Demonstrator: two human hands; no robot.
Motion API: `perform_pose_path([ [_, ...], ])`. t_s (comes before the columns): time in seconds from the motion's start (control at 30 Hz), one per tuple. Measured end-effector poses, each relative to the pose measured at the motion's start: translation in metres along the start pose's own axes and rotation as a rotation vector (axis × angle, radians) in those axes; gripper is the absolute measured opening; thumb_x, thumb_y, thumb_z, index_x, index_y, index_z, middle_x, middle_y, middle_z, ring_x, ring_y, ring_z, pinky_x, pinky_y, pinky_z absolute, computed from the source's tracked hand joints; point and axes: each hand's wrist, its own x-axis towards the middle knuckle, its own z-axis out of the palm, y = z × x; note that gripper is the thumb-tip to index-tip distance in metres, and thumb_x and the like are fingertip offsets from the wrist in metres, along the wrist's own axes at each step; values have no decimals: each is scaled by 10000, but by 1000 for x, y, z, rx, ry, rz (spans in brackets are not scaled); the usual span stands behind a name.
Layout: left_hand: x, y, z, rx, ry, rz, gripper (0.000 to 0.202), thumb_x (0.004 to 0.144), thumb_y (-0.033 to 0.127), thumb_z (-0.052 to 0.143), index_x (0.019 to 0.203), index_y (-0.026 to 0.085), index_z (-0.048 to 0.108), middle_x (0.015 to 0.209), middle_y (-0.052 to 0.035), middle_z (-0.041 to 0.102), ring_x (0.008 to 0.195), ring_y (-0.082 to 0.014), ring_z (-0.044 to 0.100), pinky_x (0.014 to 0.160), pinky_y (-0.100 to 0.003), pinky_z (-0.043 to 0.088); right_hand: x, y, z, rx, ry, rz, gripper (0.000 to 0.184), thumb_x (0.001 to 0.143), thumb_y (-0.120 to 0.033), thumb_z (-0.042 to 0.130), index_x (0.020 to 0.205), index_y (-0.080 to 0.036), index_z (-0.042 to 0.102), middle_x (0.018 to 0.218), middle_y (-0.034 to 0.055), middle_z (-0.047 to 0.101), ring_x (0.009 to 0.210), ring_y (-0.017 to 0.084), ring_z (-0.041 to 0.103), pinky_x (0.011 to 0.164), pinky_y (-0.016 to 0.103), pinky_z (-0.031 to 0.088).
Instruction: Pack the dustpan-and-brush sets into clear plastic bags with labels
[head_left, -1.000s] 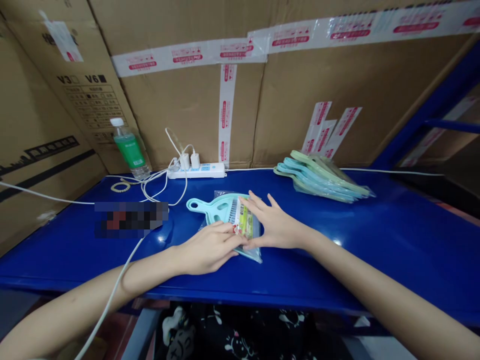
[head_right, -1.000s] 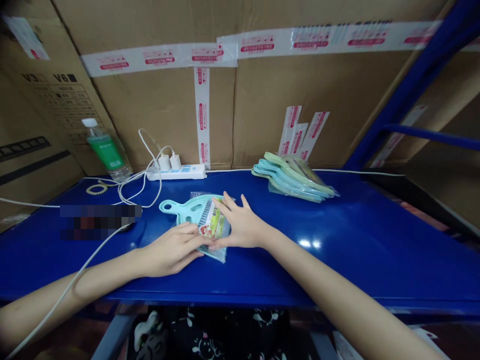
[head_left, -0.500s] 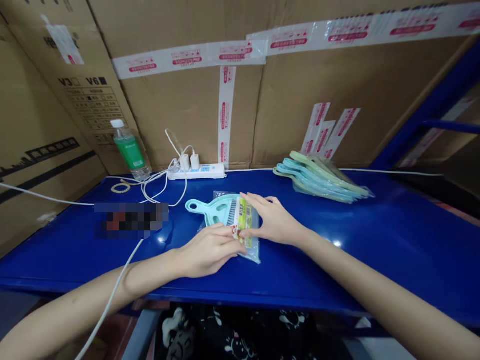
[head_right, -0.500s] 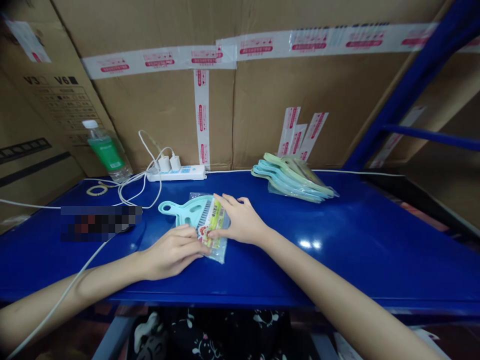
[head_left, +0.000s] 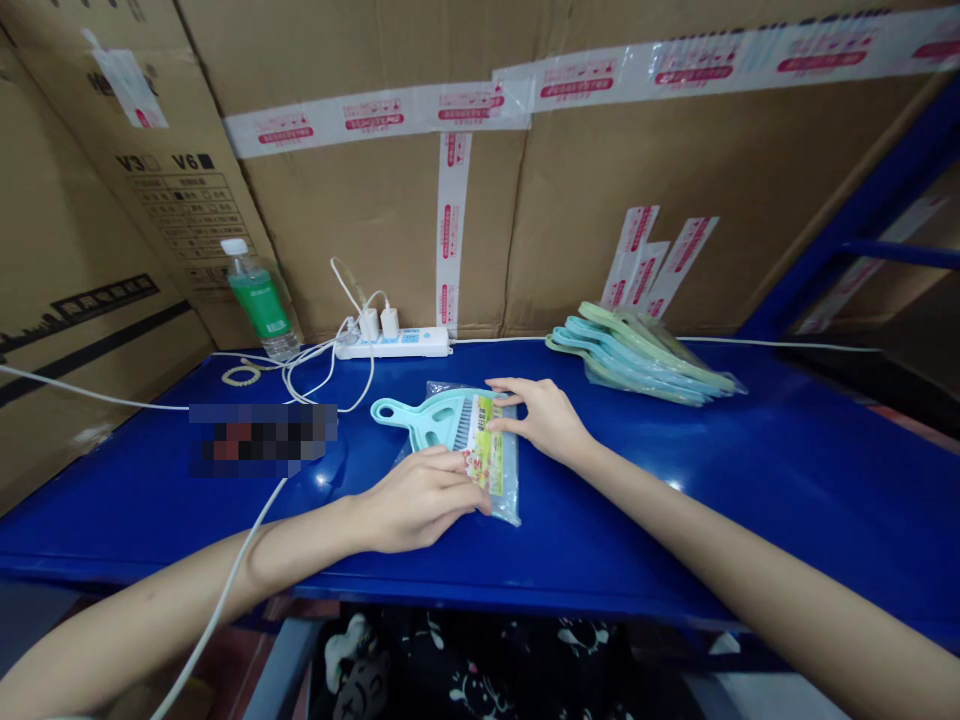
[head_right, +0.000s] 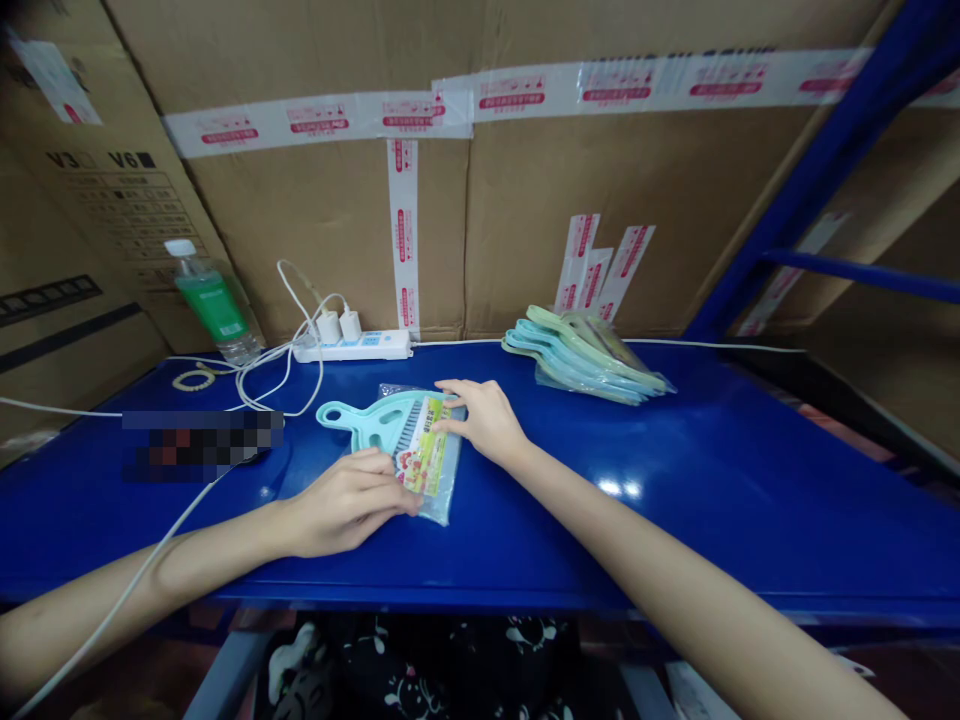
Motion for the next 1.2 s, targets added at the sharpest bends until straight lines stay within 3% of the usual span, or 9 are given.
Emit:
perform_pose_path([
  [0.17,1,0,0,-5,1,10,200,920,55,457,910,163,625,769,-4,701,688,-128,523,652,-250,397,6,4,1,126,64,99,223,687,-148,762,882,-228,690,889,3,766,882,265,722,872,413,496],
  [0.37,2,-1,0,-9,-4,34,203,912,35,454,912,155,617,772,-1,709,691,-131,523,640,-257,395,11,4,1,253,108,202,165,656,-87,735,724,-217,660,810,7,756,748,247,735,700,342,567],
  [0.5,1,1,-1,64,-13,48,221,930,48,425,944,152,620,760,-5,704,688,-138,522,626,-260,395,9,5,1,298,117,185,135,682,-114,713,754,-214,657,790,10,752,758,241,735,733,350,573],
  [0.7,-2,2,-3,173,-49,62,203,939,91,447,1038,144,616,795,-12,703,708,-142,525,630,-253,417,4,11,-2,391,122,74,176,780,-154,573,928,-203,656,913,40,747,836,211,726,788,348,568],
  [0.87,-3,0,-4,202,-90,72,196,936,116,458,1047,162,614,912,-12,718,735,-143,538,651,-272,428,-2,7,-10,223,140,-37,201,813,-183,527,966,-201,656,981,65,721,813,197,697,788,390,559],
  [1.0,-3,-1,-7,237,-68,65,196,962,178,435,1006,164,626,870,-25,695,741,-151,543,654,-277,425,-6,0,-16,5,112,-183,219,851,-157,489,974,-211,662,965,71,705,847,211,656,795,417,533],
  [1.2,-2,-2,-10,348,-61,96,243,969,187,418,858,165,633,752,-18,628,673,-145,507,613,-277,382,-23,-40,-33,-287,-148,-402,119,901,-204,544,890,-178,660,860,63,700,815,214,631,758,371,495],
])
